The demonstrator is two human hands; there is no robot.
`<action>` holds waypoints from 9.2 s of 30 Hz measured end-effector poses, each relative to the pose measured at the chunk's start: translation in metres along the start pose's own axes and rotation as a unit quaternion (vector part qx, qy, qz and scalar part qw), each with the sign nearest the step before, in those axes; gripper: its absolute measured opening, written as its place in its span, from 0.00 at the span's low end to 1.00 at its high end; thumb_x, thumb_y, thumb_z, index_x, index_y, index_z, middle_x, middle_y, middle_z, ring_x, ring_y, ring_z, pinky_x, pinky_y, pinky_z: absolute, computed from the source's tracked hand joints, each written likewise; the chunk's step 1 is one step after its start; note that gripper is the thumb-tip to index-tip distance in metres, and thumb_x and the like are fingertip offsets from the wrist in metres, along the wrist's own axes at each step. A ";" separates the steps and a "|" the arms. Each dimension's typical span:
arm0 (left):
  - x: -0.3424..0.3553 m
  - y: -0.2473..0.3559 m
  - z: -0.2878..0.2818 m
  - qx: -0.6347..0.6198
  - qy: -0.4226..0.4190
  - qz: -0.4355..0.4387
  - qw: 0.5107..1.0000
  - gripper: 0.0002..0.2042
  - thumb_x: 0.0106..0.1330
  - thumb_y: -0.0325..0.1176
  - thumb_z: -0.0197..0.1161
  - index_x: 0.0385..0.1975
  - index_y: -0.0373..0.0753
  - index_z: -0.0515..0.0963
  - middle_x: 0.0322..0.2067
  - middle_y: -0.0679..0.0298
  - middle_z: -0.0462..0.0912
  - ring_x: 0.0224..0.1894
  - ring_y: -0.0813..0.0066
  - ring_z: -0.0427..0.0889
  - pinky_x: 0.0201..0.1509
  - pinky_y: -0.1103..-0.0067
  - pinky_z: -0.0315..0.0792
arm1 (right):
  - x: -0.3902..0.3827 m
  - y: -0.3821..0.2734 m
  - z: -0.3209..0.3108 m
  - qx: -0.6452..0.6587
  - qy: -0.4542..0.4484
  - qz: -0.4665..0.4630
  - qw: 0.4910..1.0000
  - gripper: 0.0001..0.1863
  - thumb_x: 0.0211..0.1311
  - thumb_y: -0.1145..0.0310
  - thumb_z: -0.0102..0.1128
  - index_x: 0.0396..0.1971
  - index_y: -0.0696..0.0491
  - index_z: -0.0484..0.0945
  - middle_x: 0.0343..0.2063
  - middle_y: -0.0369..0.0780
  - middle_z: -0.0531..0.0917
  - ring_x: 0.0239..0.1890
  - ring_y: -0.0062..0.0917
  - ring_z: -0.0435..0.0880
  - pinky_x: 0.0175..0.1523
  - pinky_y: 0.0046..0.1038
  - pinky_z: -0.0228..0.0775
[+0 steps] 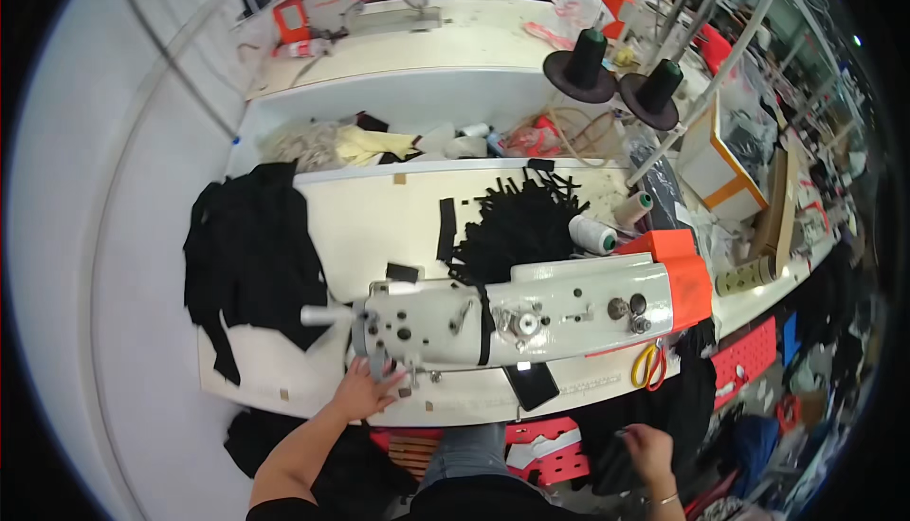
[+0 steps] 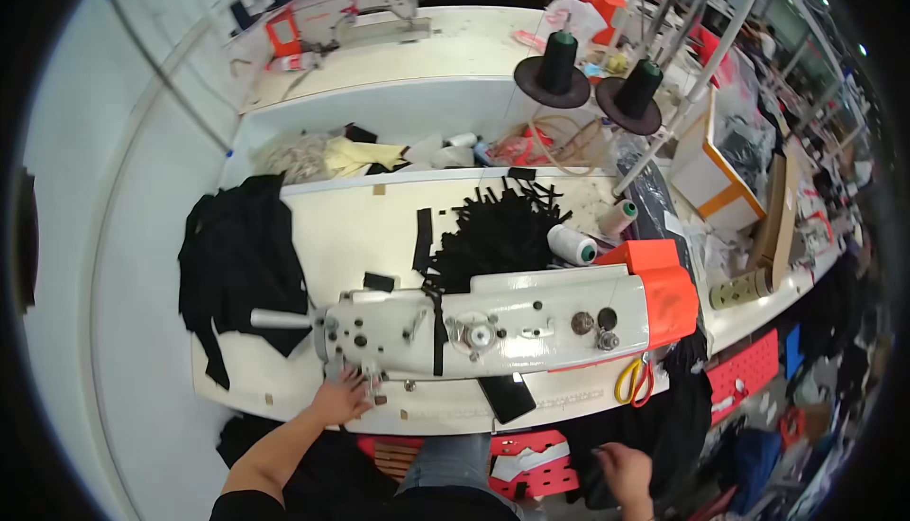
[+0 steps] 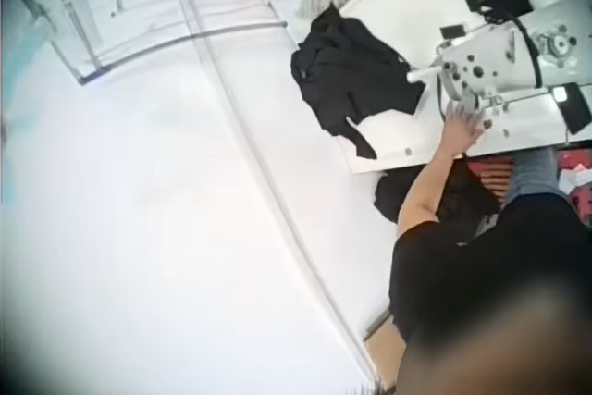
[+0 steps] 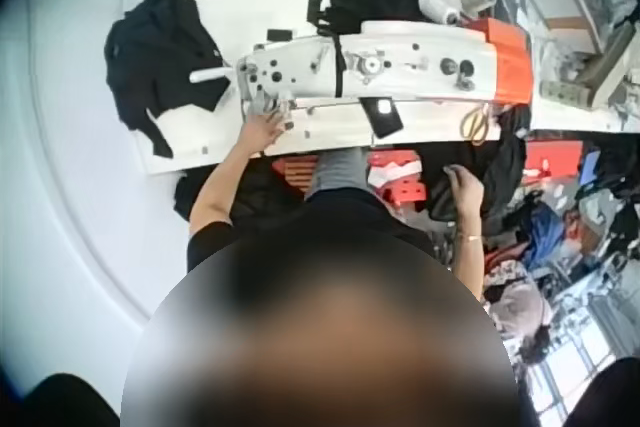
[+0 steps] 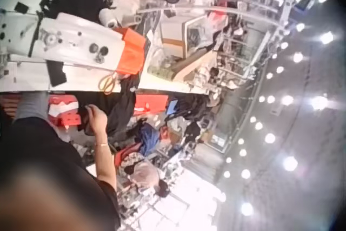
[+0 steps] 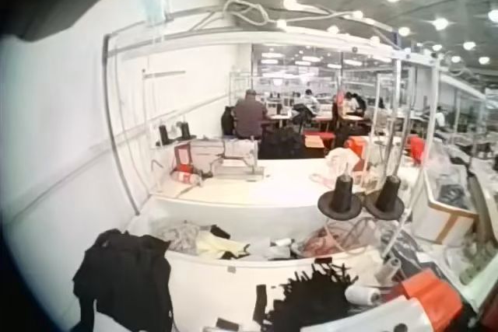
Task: Sewing black fabric pieces together using an industrial sewing machine.
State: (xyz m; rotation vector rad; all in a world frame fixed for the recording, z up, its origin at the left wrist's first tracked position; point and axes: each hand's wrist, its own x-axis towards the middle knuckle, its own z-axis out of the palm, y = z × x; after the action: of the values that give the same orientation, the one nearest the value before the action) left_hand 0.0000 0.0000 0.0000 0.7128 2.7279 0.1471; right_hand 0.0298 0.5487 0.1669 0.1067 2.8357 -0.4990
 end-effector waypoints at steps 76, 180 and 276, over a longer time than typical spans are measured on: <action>0.057 0.082 -0.007 -0.068 0.283 0.008 0.957 0.20 0.54 0.28 0.66 0.49 0.45 0.78 0.43 0.62 0.81 0.45 0.64 0.80 0.49 0.74 0.75 | 0.080 -0.157 0.235 0.376 0.174 -0.188 0.891 0.08 0.55 0.75 0.69 0.34 0.60 0.84 0.18 0.38 0.80 0.20 0.17 0.76 0.29 0.20 0.68; -0.057 0.089 -0.013 -0.259 0.256 0.144 0.920 0.09 0.61 0.32 0.66 0.40 0.41 0.81 0.38 0.59 0.84 0.38 0.65 0.84 0.39 0.74 0.79 | 0.003 -0.217 0.214 0.261 -0.056 -0.381 0.885 0.10 0.64 0.62 0.61 0.40 0.50 0.81 0.23 0.42 0.82 0.27 0.39 0.82 0.31 0.36 0.73; -0.116 0.141 0.126 -0.440 0.343 -0.099 0.824 0.05 0.64 0.28 0.62 0.37 0.35 0.79 0.31 0.52 0.79 0.34 0.49 0.80 0.36 0.65 0.74 | 0.130 -0.412 0.295 0.073 0.085 -0.597 0.794 0.12 0.54 0.67 0.64 0.40 0.48 0.81 0.41 0.38 0.83 0.47 0.35 0.80 0.51 0.36 0.72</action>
State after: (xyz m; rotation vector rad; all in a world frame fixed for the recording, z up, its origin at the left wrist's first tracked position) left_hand 0.2021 0.0682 -0.0620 0.0775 2.7957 1.7638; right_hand -0.0726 0.0642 -0.0009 -1.7594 2.6449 -0.9381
